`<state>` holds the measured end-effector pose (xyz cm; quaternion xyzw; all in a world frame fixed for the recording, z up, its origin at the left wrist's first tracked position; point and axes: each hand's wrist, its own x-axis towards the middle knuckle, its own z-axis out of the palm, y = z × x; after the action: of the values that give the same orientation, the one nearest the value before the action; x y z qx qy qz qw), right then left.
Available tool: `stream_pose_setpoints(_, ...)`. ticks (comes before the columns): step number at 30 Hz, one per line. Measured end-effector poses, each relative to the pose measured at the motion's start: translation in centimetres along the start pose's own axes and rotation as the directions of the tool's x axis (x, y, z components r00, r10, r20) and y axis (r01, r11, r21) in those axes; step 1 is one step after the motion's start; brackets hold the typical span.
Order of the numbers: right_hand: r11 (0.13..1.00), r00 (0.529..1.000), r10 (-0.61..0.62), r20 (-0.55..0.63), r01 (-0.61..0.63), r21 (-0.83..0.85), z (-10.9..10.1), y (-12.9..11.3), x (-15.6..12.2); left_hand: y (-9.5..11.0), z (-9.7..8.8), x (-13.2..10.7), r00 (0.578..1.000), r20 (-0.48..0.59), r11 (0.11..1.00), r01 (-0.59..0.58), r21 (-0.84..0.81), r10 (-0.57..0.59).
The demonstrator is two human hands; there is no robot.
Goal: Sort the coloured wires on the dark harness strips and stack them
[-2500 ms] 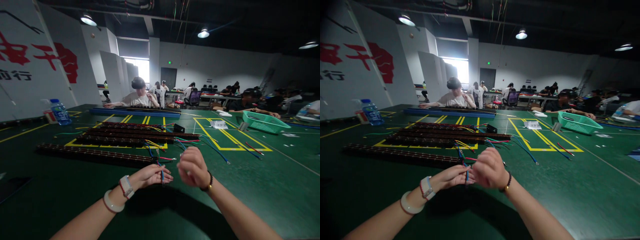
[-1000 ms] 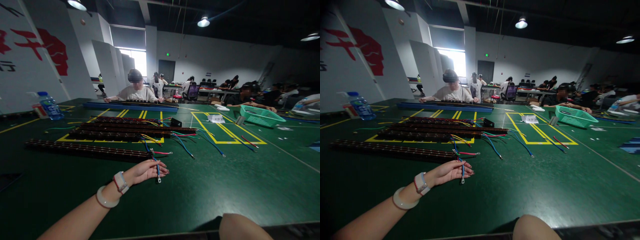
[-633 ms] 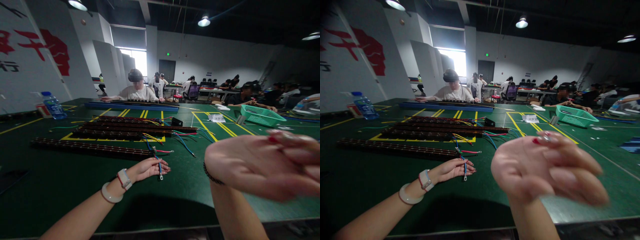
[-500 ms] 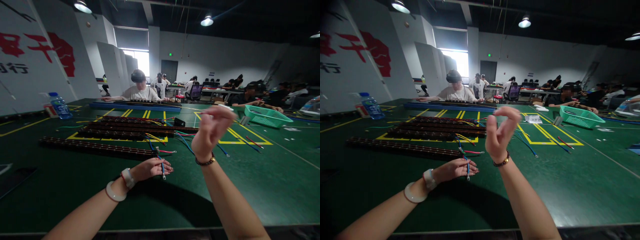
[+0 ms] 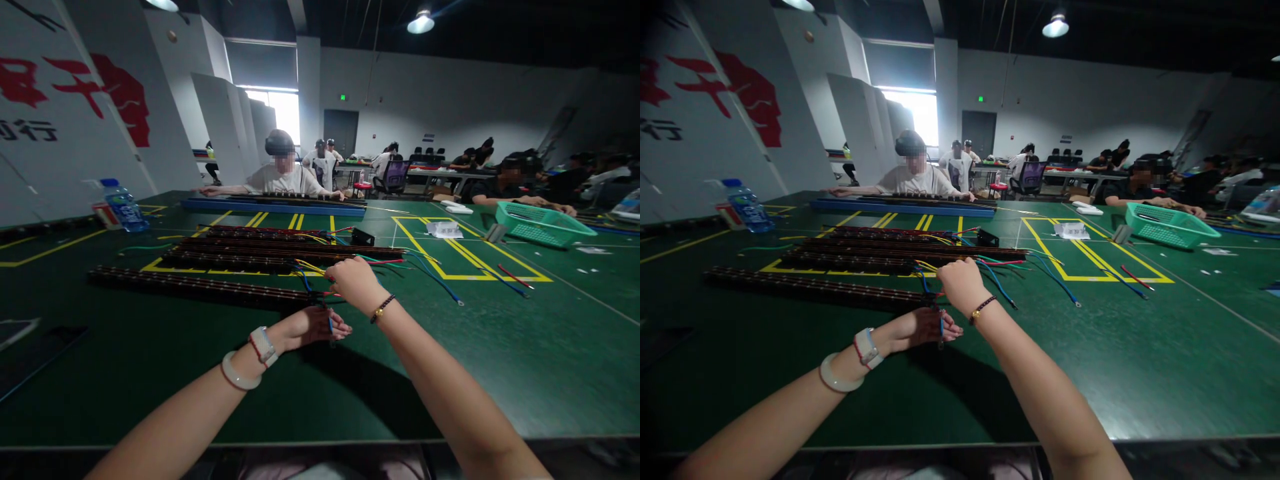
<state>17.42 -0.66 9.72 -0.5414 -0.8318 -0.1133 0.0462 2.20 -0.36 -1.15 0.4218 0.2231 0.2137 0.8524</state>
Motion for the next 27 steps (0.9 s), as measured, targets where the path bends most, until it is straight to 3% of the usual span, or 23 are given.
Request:
stream_pose_setpoints(4,0.979,0.995,-0.060,0.085,0.042,0.201,2.6,2.7,0.1,0.1,0.1,0.0,0.999,-0.033,0.999,-0.005,0.033,0.006)
stream_pose_setpoints(7,0.890,0.968,-0.160,0.191,0.058,0.453,5.1,3.7,0.1,0.0,0.1,0.1,0.999,-0.047,1.000,-0.003,0.025,0.004)
stream_pose_setpoints(10,0.834,0.952,-0.169,0.254,0.001,0.552,6.9,4.0,0.0,-0.1,0.3,0.2,0.998,-0.057,1.000,0.009,0.015,-0.008)
stream_pose_setpoints(14,0.832,0.955,-0.096,0.281,-0.078,0.549,8.2,3.5,-0.5,-0.2,0.5,0.3,0.995,-0.099,1.000,-0.012,-0.020,0.010)
stream_pose_setpoints(20,0.912,0.998,-0.045,0.053,0.020,0.410,8.1,1.4,-2.9,-0.7,0.9,0.4,0.974,-0.224,1.000,-0.027,-0.009,0.024)
stream_pose_setpoints(27,0.984,0.999,-0.030,-0.040,0.036,0.173,7.3,-1.4,-4.5,-1.4,1.9,1.1,0.952,-0.243,0.956,-0.231,-0.181,0.184)
